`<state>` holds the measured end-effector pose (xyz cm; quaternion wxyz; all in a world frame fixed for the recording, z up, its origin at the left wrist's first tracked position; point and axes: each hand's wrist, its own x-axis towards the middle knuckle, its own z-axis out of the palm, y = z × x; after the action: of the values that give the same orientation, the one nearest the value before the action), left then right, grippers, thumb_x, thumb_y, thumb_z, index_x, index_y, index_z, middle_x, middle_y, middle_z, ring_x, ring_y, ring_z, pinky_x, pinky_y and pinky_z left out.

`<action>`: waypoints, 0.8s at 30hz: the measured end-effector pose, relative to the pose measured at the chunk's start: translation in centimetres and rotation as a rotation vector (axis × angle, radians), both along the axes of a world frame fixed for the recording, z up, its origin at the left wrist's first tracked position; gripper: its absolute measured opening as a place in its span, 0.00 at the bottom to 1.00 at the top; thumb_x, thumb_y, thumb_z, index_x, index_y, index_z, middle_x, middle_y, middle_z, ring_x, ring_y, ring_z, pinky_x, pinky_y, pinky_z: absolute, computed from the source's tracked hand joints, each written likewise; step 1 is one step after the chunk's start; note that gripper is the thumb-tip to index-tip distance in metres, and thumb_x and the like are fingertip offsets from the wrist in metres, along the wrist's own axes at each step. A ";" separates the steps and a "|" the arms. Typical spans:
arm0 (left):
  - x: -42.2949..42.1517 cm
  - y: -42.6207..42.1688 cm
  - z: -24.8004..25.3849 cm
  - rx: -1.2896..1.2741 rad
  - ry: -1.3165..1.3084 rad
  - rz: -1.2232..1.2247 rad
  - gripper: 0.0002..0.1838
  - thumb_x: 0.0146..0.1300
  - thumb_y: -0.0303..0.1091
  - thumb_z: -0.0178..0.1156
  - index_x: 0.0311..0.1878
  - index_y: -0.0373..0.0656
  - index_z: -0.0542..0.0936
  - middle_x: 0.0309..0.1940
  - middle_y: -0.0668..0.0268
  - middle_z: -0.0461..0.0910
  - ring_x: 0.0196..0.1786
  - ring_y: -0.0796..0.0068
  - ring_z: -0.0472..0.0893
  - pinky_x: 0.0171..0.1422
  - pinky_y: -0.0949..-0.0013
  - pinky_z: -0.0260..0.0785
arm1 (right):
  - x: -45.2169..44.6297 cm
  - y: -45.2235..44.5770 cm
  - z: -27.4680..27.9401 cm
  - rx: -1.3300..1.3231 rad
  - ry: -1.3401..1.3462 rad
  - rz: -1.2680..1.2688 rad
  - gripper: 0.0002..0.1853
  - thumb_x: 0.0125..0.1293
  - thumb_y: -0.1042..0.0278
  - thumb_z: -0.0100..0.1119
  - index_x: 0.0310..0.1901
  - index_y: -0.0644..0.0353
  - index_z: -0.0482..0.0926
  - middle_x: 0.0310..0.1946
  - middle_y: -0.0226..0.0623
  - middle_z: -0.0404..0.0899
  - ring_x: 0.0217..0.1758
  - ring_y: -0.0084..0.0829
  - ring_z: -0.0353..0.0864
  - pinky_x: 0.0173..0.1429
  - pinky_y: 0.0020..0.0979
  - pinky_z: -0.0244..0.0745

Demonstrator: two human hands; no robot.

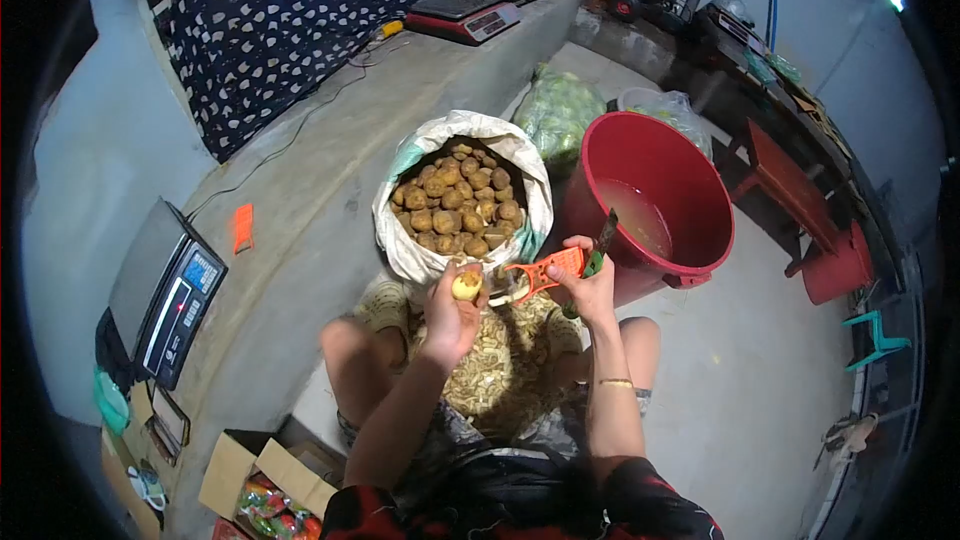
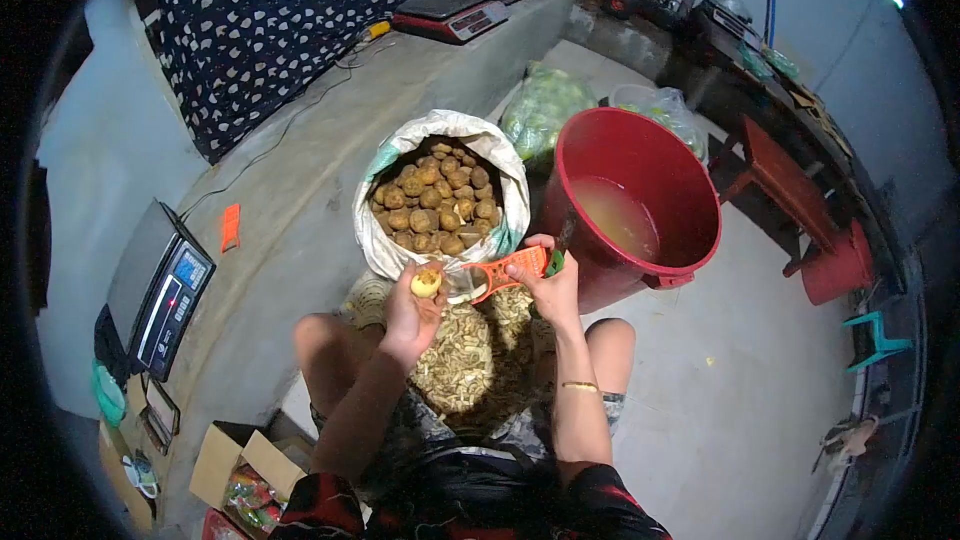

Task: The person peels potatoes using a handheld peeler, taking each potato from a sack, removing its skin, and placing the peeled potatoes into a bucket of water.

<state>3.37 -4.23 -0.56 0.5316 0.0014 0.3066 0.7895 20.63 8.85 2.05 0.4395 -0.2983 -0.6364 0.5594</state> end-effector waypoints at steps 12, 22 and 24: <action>1.6 -0.2 1.5 -0.082 0.609 0.230 0.13 0.73 0.30 0.40 0.58 0.39 0.63 0.33 0.62 0.78 0.33 0.76 0.76 0.39 0.73 0.70 | -1.5 -1.7 1.8 0.024 0.001 0.038 0.21 0.52 0.74 0.77 0.45 0.63 0.75 0.35 0.28 0.78 0.37 0.18 0.76 0.43 0.24 0.74; 2.4 -0.6 1.1 0.056 1.160 0.281 0.13 0.74 0.28 0.36 0.59 0.41 0.58 0.36 0.58 0.76 0.33 0.73 0.75 0.39 0.70 0.70 | -1.1 -1.3 1.4 0.174 -0.111 0.122 0.21 0.52 0.73 0.77 0.45 0.62 0.75 0.33 0.26 0.78 0.37 0.18 0.75 0.42 0.24 0.73; 2.6 -0.6 1.4 0.019 0.951 0.208 0.13 0.74 0.28 0.36 0.59 0.41 0.57 0.36 0.58 0.76 0.34 0.73 0.75 0.41 0.70 0.70 | -0.7 -0.4 1.0 -0.080 -0.056 0.073 0.22 0.51 0.72 0.78 0.44 0.62 0.75 0.34 0.26 0.78 0.38 0.18 0.75 0.43 0.24 0.72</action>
<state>5.98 -4.80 0.81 0.2509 0.3364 0.5068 0.7530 19.89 8.45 3.08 0.3886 -0.3079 -0.6361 0.5912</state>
